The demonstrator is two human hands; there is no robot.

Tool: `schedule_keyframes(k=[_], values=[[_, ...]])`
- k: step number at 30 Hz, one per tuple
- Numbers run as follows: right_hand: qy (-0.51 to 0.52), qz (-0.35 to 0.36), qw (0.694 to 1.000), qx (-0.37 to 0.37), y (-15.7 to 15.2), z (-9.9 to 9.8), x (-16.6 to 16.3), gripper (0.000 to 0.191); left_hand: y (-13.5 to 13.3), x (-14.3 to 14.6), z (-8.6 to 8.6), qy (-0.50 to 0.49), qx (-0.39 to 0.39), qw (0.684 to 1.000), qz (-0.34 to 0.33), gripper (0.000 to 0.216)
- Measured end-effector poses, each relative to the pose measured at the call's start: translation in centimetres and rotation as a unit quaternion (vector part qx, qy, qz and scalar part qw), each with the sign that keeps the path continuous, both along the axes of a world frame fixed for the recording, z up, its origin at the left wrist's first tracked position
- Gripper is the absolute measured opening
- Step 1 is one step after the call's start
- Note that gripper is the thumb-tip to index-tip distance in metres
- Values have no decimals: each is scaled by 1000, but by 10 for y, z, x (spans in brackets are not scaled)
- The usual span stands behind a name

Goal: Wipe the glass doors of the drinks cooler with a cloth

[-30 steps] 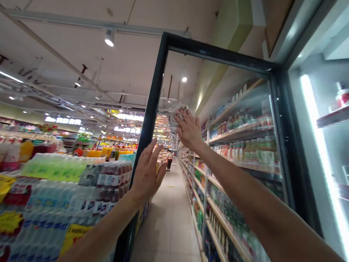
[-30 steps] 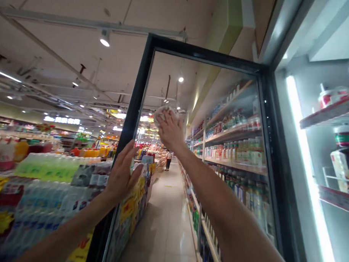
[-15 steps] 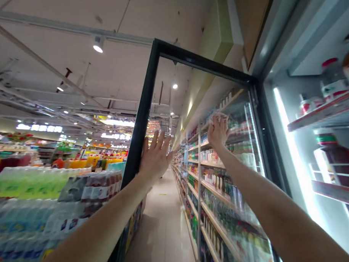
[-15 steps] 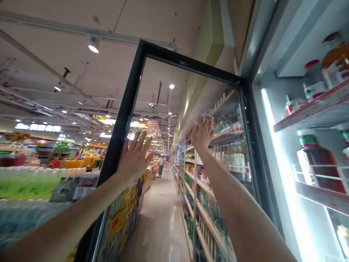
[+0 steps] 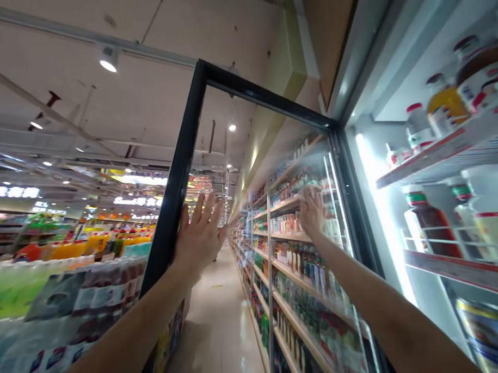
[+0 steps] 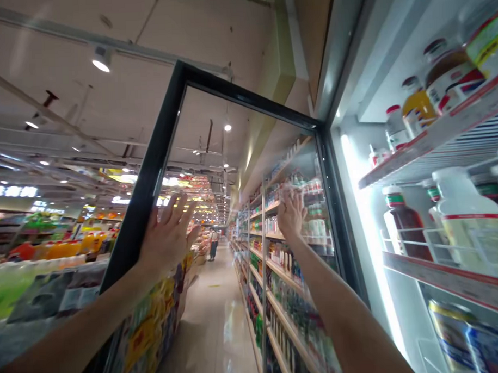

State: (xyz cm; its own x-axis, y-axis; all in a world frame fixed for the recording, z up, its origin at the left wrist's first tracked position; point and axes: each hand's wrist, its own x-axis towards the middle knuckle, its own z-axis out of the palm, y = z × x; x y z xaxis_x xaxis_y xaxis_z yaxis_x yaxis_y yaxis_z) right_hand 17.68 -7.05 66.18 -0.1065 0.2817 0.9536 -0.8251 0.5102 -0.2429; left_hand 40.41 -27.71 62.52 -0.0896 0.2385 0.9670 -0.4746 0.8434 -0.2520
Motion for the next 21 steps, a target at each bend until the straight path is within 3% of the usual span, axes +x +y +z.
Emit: schedule_keyframes(k=[2, 4, 5, 6, 8, 10, 11, 14, 17, 19, 21], values=[[91, -6, 987, 131, -20, -14, 12, 43, -2, 0, 0, 1, -8, 1000, -2, 51], [167, -16, 950, 262, -23, -25, 14, 43, -5, 1, 1, 4, -14, 1000, 0, 51], [160, -20, 948, 275, -17, -28, 10, 44, -6, 2, 2, 3, -17, 1000, 2, 51], [119, -22, 963, 241, -7, -28, 2, 44, -7, 3, 3, -1, -17, 1000, 5, 51], [-4, -27, 995, 96, 17, -23, -15, 47, -5, 0, 2, -6, -12, 1000, 8, 51], [-85, -31, 996, -19, 28, -18, -22, 51, 3, -8, -4, 9, 4, 1000, -3, 52], [-91, -33, 995, -33, 24, -17, -19, 52, 8, -15, -8, 16, 9, 1000, -14, 52], [18, -28, 997, 74, -11, -32, 9, 48, 26, -37, -26, 3, -17, 998, -52, 55], [182, -15, 951, 252, -32, -58, 23, 45, 37, -50, -39, -22, -40, 997, -65, 58], [140, -13, 966, 218, -15, -69, 9, 44, 38, -51, -42, -25, -34, 997, -64, 58], [6, -21, 997, 68, 17, -71, -19, 45, 38, -50, -42, -27, -31, 997, -59, 58]])
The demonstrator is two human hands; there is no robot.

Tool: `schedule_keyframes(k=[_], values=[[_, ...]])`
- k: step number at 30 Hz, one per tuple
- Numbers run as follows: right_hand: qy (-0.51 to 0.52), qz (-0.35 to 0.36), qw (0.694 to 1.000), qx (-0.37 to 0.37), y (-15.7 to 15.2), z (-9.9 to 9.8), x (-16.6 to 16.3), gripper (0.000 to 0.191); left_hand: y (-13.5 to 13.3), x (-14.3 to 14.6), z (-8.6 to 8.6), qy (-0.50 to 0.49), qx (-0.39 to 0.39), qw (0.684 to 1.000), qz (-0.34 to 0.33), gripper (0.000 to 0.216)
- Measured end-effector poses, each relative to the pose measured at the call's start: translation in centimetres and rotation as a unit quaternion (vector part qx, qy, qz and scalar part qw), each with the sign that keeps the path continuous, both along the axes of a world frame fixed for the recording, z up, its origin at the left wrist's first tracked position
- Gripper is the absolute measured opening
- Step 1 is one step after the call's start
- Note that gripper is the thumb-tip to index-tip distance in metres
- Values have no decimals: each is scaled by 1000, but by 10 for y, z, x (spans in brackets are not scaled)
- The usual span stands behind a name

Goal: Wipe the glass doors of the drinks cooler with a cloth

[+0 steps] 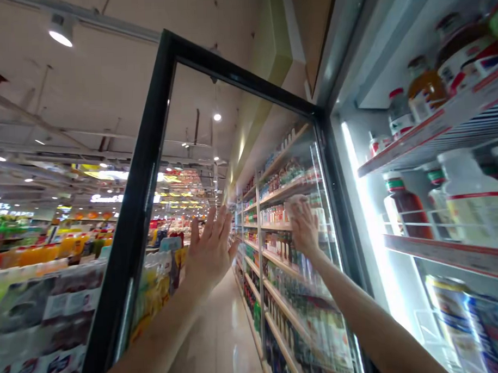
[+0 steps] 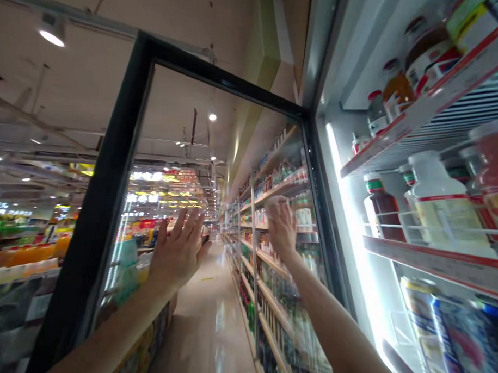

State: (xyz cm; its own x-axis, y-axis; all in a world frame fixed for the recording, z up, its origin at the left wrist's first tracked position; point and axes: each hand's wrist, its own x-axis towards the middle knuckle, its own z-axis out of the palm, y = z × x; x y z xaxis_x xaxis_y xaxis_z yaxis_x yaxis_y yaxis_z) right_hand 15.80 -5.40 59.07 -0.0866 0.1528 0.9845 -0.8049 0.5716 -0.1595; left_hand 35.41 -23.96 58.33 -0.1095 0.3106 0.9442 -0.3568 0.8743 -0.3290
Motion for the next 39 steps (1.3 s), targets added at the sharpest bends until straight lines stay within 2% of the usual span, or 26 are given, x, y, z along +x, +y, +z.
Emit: schedule_keyframes(k=[2, 4, 5, 7, 9, 10, 11, 12, 14, 16, 17, 18, 20, 22, 23, 24, 26, 28, 30, 31, 32, 33, 35, 37, 38, 39], values=[[-98, -17, 987, -126, 24, 1, -22, 50, -1, 0, 1, 3, -1, 1000, 5, 58], [-119, -23, 980, -161, 23, -5, -24, 52, -2, 0, 2, 2, -5, 1000, 10, 57], [-98, -21, 986, -136, 14, -13, -17, 51, -3, 0, 3, 0, -7, 1000, 10, 56], [-7, -8, 1000, -19, -13, -33, 4, 47, -4, 0, 5, -4, -11, 1000, 7, 55], [110, 7, 986, 127, -34, -52, 21, 43, -5, 0, 3, -10, -11, 1000, 1, 55], [148, 10, 974, 169, -37, -57, 23, 42, -5, 1, 0, -12, -9, 1000, 1, 55], [155, 9, 973, 172, -33, -59, 19, 42, -5, 1, -4, -12, -4, 1000, 1, 54], [133, 4, 981, 137, -25, -57, 11, 43, -5, 2, -10, -13, 4, 1000, 0, 54], [33, -11, 999, 0, -3, -47, -10, 46, -5, 2, -24, -12, 19, 1000, -8, 56], [-56, -18, 992, -108, 10, -36, -21, 49, -5, 1, -37, -11, 27, 999, -20, 59], [-71, -17, 989, -128, 8, -35, -18, 50, -5, 0, -41, -12, 26, 999, -24, 60], [-59, -14, 992, -113, 0, -37, -9, 49, -6, 0, -44, -10, 24, 999, -28, 61], [23, -2, 1000, -7, -27, -51, 21, 47, -7, -1, -44, -6, 23, 999, -33, 63], [126, 18, 981, 148, -53, -72, 49, 46, -8, -1, -43, 0, 19, 999, -33, 63], [155, 26, 968, 197, -59, -80, 55, 46, -9, 0, -44, 2, 16, 999, -29, 62], [162, 28, 963, 213, -59, -86, 55, 46, -9, 0, -46, 3, 15, 1000, -22, 62], [108, 19, 983, 146, -42, -89, 35, 45, -9, 1, -57, 2, 15, 1000, -9, 63], [14, 3, 1000, 0, -17, -83, 2, 46, -9, 1, -71, -4, 9, 1000, -3, 64], [-46, -4, 992, -119, -2, -78, -18, 49, -8, 0, -83, -6, 12, 1000, -7, 66], [-51, -5, 988, -143, -2, -79, -20, 50, -8, 0, -87, -5, 13, 1000, -11, 66], [-39, -4, 990, -139, -8, -83, -15, 50, -8, -1, -89, -3, 15, 1000, -14, 66], [-12, -2, 995, -102, -17, -90, -5, 50, -9, -2, -90, -1, 18, 1000, -17, 67], [70, 9, 997, 43, -38, -109, 18, 50, -12, -3, -89, 2, 11, 1000, -17, 67], [124, 16, 980, 156, -48, -127, 30, 49, -16, -5, -88, 2, 0, 1000, -11, 67], [127, 12, 978, 164, -45, -133, 28, 48, -17, -5, -87, 2, 0, 1000, -9, 68], [109, 3, 985, 131, -38, -136, 21, 47, -17, -5, -87, 1, 0, 1000, -10, 68]])
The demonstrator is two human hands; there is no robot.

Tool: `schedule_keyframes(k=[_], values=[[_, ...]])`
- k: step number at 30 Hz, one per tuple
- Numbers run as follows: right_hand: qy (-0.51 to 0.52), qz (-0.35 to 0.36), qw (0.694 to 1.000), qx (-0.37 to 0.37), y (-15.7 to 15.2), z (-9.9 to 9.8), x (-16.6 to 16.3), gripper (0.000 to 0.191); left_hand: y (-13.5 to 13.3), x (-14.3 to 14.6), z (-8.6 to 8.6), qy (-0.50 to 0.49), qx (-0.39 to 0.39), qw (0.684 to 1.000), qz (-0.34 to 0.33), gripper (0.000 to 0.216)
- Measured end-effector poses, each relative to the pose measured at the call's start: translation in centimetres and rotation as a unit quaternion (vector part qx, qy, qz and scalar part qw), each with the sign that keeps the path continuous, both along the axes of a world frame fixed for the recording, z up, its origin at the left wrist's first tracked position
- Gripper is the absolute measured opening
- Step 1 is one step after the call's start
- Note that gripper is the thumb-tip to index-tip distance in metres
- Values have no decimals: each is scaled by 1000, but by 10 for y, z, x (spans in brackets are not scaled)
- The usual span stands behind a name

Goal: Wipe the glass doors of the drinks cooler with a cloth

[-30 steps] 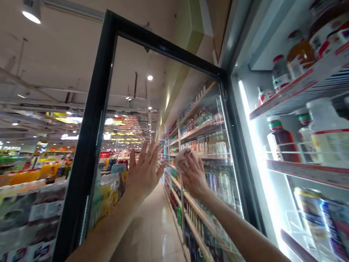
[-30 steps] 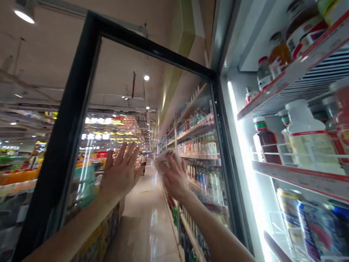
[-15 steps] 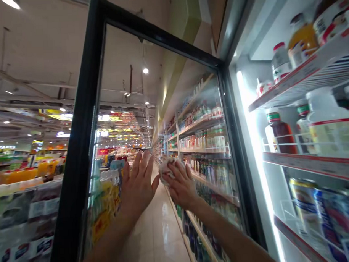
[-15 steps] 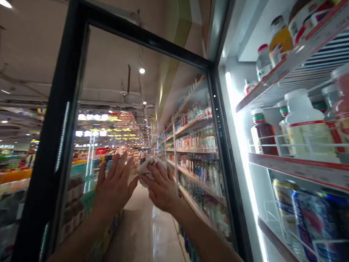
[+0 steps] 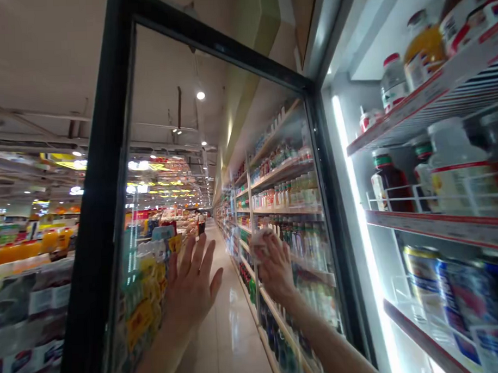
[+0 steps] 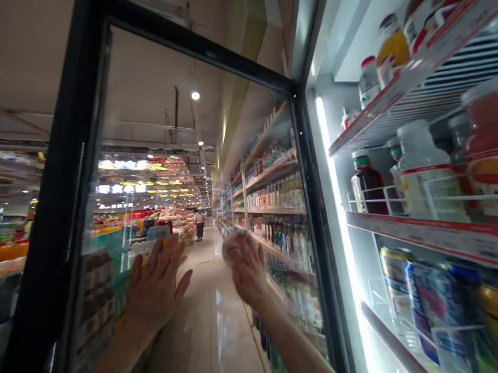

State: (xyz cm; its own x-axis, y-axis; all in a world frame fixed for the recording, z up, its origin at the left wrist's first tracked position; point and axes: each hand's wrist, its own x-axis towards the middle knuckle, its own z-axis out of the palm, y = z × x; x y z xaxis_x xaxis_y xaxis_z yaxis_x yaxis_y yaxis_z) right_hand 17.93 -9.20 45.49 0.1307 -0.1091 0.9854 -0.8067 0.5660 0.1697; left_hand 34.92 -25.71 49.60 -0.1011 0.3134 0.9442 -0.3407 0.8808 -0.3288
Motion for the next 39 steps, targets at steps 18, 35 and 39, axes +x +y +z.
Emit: schedule_keyframes(k=[18, 35, 39], values=[[-113, -17, 967, -227, 21, -4, -11, 52, 10, 11, -43, -11, 21, 1000, -5, 63], [-89, 16, 991, -95, -10, -101, 29, 59, 1, 24, -110, -38, 80, 995, -52, 65], [-30, 55, 996, 64, -16, -131, 43, 53, 0, 24, -107, -34, 71, 994, -70, 58]])
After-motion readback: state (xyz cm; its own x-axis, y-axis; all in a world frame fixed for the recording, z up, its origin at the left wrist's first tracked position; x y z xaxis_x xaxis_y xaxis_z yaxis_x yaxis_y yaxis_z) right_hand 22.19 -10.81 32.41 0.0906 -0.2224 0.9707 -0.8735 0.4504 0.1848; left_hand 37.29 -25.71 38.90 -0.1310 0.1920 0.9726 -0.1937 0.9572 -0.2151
